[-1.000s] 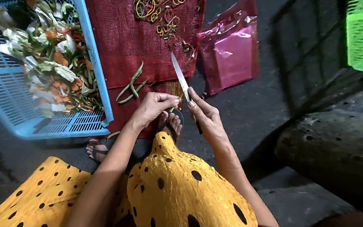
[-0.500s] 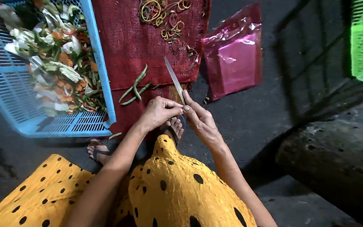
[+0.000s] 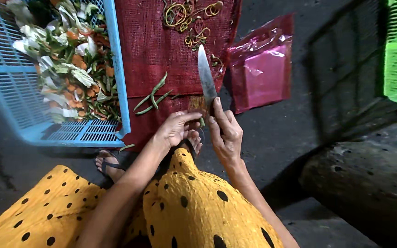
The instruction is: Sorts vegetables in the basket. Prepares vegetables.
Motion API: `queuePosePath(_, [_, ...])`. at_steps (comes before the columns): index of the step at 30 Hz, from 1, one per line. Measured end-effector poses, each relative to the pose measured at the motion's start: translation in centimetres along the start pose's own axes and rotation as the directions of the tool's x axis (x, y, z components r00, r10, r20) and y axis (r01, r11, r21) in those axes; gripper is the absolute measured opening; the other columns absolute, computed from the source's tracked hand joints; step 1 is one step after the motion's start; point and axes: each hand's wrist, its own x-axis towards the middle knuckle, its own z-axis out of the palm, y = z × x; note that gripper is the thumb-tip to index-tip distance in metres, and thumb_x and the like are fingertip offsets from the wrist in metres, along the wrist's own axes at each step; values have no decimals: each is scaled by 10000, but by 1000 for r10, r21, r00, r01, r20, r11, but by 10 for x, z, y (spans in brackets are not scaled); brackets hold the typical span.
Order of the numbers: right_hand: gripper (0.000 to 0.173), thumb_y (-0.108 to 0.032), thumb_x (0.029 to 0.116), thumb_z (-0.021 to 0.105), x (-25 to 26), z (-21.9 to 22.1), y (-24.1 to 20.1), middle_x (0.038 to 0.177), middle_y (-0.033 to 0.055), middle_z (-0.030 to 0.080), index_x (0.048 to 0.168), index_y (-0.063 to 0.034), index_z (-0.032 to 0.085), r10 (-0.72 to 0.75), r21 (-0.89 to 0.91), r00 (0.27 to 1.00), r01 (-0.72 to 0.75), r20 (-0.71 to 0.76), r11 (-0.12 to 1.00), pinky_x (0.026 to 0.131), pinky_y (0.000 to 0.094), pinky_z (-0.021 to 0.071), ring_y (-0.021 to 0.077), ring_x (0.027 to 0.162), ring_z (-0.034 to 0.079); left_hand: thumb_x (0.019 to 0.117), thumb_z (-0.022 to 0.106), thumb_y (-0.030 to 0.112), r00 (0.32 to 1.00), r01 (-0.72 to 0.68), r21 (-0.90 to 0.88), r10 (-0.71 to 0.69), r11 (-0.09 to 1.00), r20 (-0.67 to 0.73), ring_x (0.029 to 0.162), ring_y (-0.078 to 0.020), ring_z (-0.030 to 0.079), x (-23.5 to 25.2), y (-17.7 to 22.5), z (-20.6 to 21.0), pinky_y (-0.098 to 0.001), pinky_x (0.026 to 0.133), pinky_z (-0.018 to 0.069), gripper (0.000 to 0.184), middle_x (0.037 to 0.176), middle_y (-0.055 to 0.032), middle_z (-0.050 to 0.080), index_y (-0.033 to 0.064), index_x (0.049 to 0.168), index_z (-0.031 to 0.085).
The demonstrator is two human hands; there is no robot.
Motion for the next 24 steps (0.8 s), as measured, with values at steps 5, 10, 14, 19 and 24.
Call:
queuePosePath(5, [454,-211,1083,481,-11,-16,-4,975,154,637,1513,-68,510,50,31,996,-48,-68,998,703,282,502,151,784,582,1038,596,195,966,-160,34,163,987,-200,753,-130,645,10,4,-15,-284,615,547,244,969,-45,672,94,1257,638])
queuePosePath(10, [536,-419,1058,504,-20,-35,8,1021,257,658,1498,-116,547,34,-387,998,-49,-44,921,532,442,482,313,670,623,1026,611,138,932,-222,-15,208,975,-298,755,-153,688,8,13,-22,-308,629,595,262,1005,-68,678,59,1275,595])
queuePosePath(14, [513,-356,1109,386,-24,-34,13,971,252,694,1517,-71,508,98,-489,992,-126,-83,863,558,506,505,375,693,668,1028,566,55,935,-281,-64,258,958,-243,815,-183,714,8,13,-20,-328,687,612,316,1062,-101,683,46,1344,576])
queuePosePath(19, [684,-316,1015,627,-14,-29,13,901,213,687,1574,-15,373,246,-312,956,-286,-162,906,640,485,524,298,681,630,1028,577,78,961,-252,-171,225,952,-163,789,-156,730,3,14,-14,-297,711,620,142,925,-85,732,29,1149,633])
queuePosePath(24, [597,-367,1055,530,16,-7,-16,1247,51,655,1599,-172,379,470,287,876,-481,110,828,667,251,498,39,758,570,1033,569,122,966,-259,-219,253,941,-52,736,-79,655,-10,15,-1,-229,652,577,143,1006,-24,689,118,1141,662])
